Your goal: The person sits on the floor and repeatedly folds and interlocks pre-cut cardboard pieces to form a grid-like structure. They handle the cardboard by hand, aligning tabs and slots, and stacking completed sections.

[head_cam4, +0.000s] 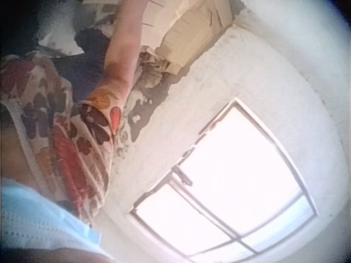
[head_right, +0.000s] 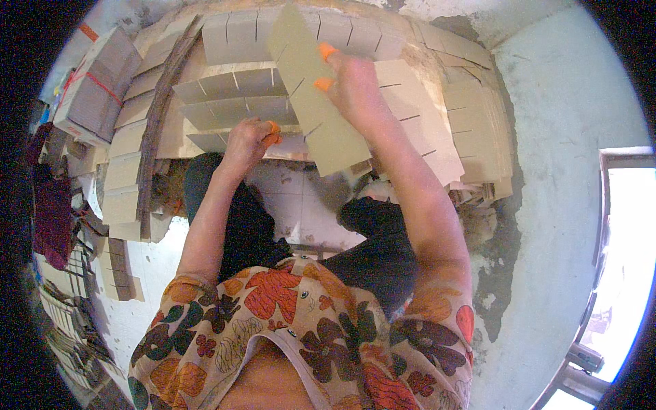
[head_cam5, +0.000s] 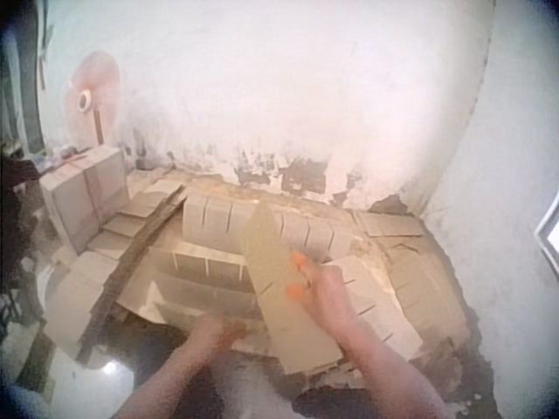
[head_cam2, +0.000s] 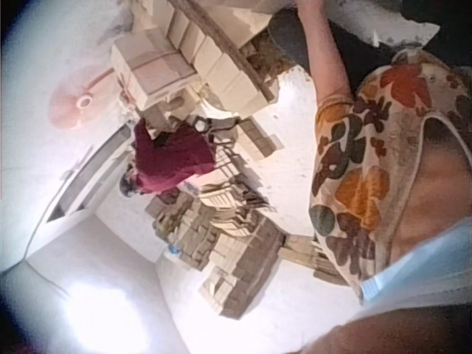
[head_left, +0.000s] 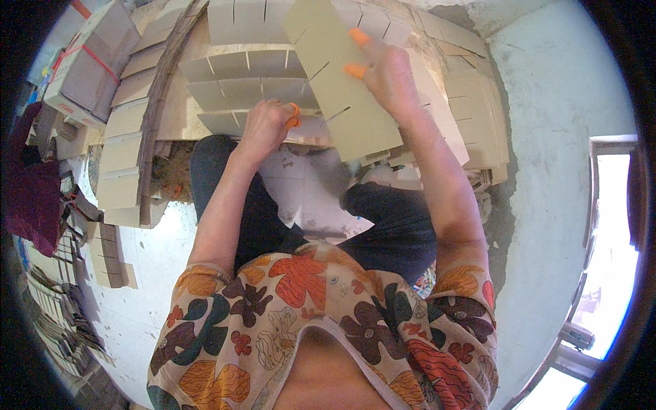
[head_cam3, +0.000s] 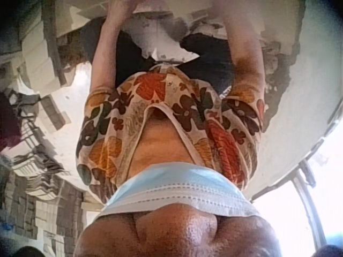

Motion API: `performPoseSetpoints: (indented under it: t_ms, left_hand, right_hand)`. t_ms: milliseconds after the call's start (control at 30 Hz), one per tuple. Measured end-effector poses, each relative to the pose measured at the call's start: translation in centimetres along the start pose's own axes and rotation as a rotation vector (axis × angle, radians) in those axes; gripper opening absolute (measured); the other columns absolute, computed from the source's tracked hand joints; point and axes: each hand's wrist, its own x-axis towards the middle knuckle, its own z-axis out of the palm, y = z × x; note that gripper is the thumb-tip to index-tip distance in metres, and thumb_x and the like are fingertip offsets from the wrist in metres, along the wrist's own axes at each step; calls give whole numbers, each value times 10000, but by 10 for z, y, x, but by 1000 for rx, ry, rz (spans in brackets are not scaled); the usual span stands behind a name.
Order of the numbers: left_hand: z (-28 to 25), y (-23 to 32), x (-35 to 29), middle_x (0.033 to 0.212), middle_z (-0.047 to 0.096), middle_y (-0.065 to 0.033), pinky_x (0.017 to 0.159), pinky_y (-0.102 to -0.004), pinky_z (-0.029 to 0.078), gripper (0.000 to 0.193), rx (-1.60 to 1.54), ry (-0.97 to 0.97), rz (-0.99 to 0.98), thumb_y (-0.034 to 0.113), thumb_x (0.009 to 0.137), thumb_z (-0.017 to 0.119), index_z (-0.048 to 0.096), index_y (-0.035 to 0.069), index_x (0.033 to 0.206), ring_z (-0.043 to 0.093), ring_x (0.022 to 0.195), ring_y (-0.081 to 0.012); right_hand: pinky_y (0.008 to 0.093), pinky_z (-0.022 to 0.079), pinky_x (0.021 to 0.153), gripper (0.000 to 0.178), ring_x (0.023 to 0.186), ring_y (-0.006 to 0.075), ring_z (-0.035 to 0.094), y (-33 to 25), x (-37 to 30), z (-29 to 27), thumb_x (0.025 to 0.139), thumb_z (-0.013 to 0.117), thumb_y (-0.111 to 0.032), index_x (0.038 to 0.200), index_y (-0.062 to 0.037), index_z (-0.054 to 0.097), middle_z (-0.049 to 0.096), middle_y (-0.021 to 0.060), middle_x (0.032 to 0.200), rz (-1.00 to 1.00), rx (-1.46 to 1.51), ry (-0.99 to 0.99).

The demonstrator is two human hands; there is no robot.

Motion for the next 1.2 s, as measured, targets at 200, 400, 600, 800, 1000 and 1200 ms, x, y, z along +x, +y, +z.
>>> performPoseSetpoints:
  t_ms: [200,400,600,800,1000,1200]
  left_hand:
    - [5,-5,2,664,551,-141,599,-424,451,151,-20,-8,4,144,682,694,624,51,778,560,681,-331]
    - [8,-9,3,658,553,-137,611,-420,464,144,9,1,4,139,670,698,636,57,772,572,689,-328]
    - [5,-3,5,658,555,-134,618,-413,470,127,14,-4,-35,124,668,695,640,62,765,581,696,-321]
    - [11,-5,8,659,561,-128,614,-404,469,103,15,11,-42,105,675,683,649,68,764,583,695,-314]
    - [9,-5,11,676,571,-129,624,-403,467,84,7,-3,-59,98,682,671,653,80,763,579,693,-316]
    - [11,-4,10,688,566,-125,630,-415,463,104,7,-23,-32,125,694,674,646,93,789,576,694,-318]
  right_hand:
    - [324,484,732,530,838,276,640,15,9,9,701,722,-106,1190,-9,544,623,225,979,-70,24,-17]
    - [342,480,749,520,842,305,629,12,20,6,706,709,-83,1195,-16,544,631,204,977,-28,104,-105]
    - [401,456,776,497,882,370,582,27,11,56,734,681,-92,1201,-24,526,614,219,949,-156,-109,-121]
    - [421,452,741,415,891,384,574,16,8,73,761,674,-170,1126,-19,543,607,219,941,-39,-80,-233]
    - [449,453,720,326,858,386,583,-10,10,33,785,638,-204,1038,-15,557,613,202,880,13,-126,-300]
    - [458,468,709,289,820,392,593,-19,-36,26,746,571,-81,1019,10,544,600,234,833,-27,-184,-564]
